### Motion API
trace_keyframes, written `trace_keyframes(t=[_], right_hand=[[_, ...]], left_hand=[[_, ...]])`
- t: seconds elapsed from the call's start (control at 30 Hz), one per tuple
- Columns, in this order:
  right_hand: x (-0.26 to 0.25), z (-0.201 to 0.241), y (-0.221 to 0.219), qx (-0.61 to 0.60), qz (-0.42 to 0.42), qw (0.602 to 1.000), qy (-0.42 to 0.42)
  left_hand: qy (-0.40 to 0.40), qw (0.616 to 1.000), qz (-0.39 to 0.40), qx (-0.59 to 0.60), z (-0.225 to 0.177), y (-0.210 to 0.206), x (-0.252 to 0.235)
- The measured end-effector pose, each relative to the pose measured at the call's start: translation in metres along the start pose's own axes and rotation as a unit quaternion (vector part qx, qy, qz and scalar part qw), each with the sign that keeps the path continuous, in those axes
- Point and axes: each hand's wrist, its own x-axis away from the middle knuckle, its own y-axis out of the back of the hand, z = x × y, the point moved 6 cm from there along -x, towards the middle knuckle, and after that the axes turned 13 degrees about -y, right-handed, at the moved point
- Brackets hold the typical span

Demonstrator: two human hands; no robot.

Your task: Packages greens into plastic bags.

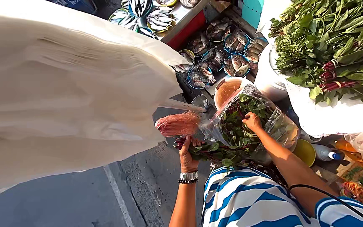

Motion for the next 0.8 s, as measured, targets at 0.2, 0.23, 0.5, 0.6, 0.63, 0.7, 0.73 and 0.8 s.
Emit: trace_keyframes(t=[0.2, 0.23, 0.5, 0.6, 0.63, 0.7, 0.73, 0.8], right_hand=[[0.019, -0.008, 0.022, -0.107, 0.005, 0.992, 0.072], [0.022, -0.011, 0.023, -0.123, 0.007, 0.99, 0.069], [0.027, -0.042, 0.01, -0.487, 0.164, 0.854, -0.078], [0.039, -0.041, 0.019, -0.479, 0.171, 0.859, -0.061], [0.046, -0.038, 0.024, -0.475, 0.179, 0.861, -0.038], [0.061, -0.032, 0.034, -0.467, 0.2, 0.861, 0.019], [0.068, -0.03, 0.039, -0.46, 0.21, 0.861, 0.049], [0.081, -0.024, 0.044, -0.432, 0.237, 0.866, 0.087]], left_hand=[[0.046, 0.983, -0.077, -0.161, 0.04, -0.022, -0.011], [0.052, 0.979, -0.08, -0.179, 0.046, -0.027, -0.014], [0.069, 0.965, 0.011, -0.252, 0.085, -0.062, -0.032], [0.072, 0.965, 0.011, -0.251, 0.087, -0.062, -0.03], [0.072, 0.966, 0.011, -0.25, 0.087, -0.061, -0.03], [0.067, 0.966, 0.016, -0.247, 0.086, -0.061, -0.029], [0.066, 0.967, 0.024, -0.245, 0.085, -0.063, -0.028], [0.071, 0.967, 0.046, -0.242, 0.083, -0.071, -0.026]])
